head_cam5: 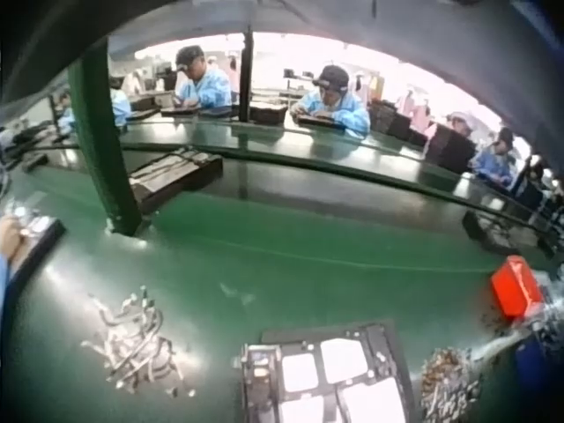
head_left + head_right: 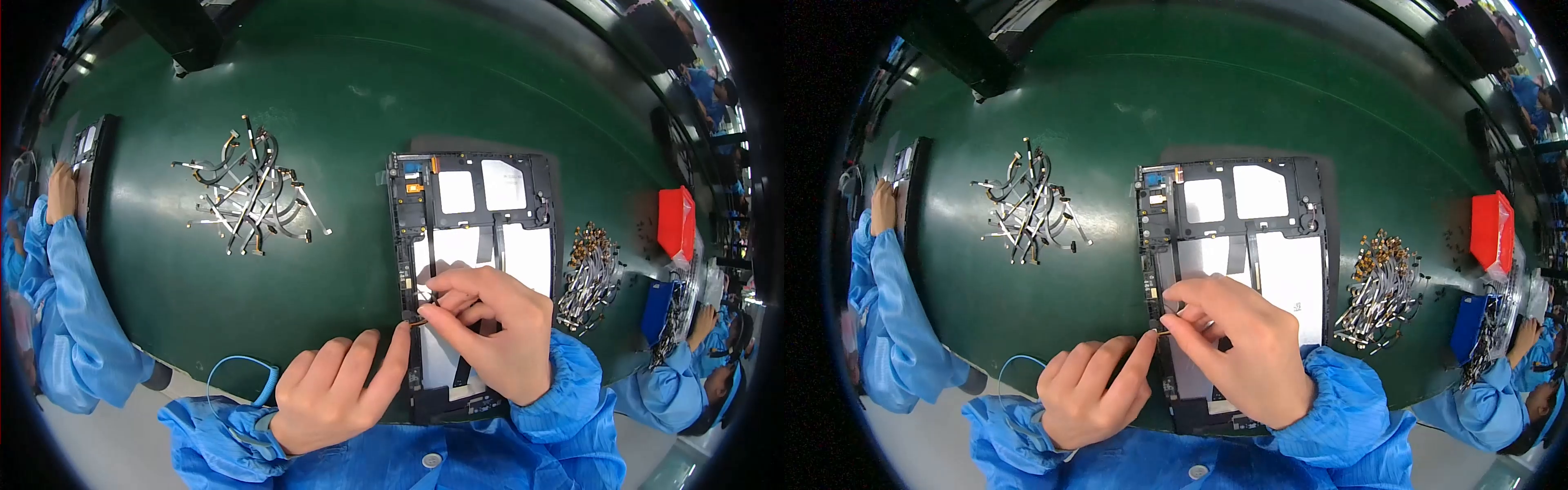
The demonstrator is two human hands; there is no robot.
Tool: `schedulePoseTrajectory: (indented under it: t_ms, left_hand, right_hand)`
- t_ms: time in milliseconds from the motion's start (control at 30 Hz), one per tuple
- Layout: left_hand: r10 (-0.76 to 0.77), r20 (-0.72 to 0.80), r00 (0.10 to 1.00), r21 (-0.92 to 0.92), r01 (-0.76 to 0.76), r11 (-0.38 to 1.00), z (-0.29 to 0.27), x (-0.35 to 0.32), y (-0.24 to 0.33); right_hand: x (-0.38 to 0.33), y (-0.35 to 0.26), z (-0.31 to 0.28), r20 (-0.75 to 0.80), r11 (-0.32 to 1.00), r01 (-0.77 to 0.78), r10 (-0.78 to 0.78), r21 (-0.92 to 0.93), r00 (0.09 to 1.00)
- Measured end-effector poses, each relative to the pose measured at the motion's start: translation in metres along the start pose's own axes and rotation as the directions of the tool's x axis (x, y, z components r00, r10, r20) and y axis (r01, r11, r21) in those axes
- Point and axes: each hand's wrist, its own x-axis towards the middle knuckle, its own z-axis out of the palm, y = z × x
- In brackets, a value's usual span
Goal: The person assembles internal components of an electronic device by hand, connecting ribbon cables and internal wiring to the mainboard and electronic housing.
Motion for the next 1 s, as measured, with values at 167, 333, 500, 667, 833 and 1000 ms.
schedulePoseTrajectory:
  t_ms: [167,333,500,667,833,1000]
  left_hand:
    - [0.073,0.001,0.997,0.023,-0.073,0.997,0.003,0.005,-0.005]
    - [0.242,-0.028,0.970,0.087,-0.239,0.967,0.001,0.014,-0.014]
    - [0.304,0.061,0.951,0.075,-0.308,0.948,-0.011,0.019,-0.019]
    - [0.360,0.052,0.932,0.062,-0.363,0.930,-0.006,0.014,-0.020]
    - [0.260,-0.098,0.961,-0.143,-0.272,0.952,0.006,0.010,0.007]
    - [0.236,-0.062,0.970,-0.187,-0.244,0.952,0.012,0.014,0.011]
  right_hand:
    - [0.000,0.001,-0.001,0.005,0.999,-0.026,0.026,0.024,1.000]
    - [0.001,0.000,0.000,-0.003,1.000,-0.023,0.023,0.005,1.000]
    - [0.001,-0.002,-0.002,0.040,1.000,-0.011,0.012,-0.023,0.999]
    - [0.000,0.004,-0.003,0.022,1.000,-0.005,0.005,-0.022,1.000]
    - [0.004,-0.001,-0.013,0.102,0.999,-0.034,0.032,0.015,0.994]
    - [0.012,0.005,-0.016,0.047,0.997,-0.078,0.077,0.008,0.996]
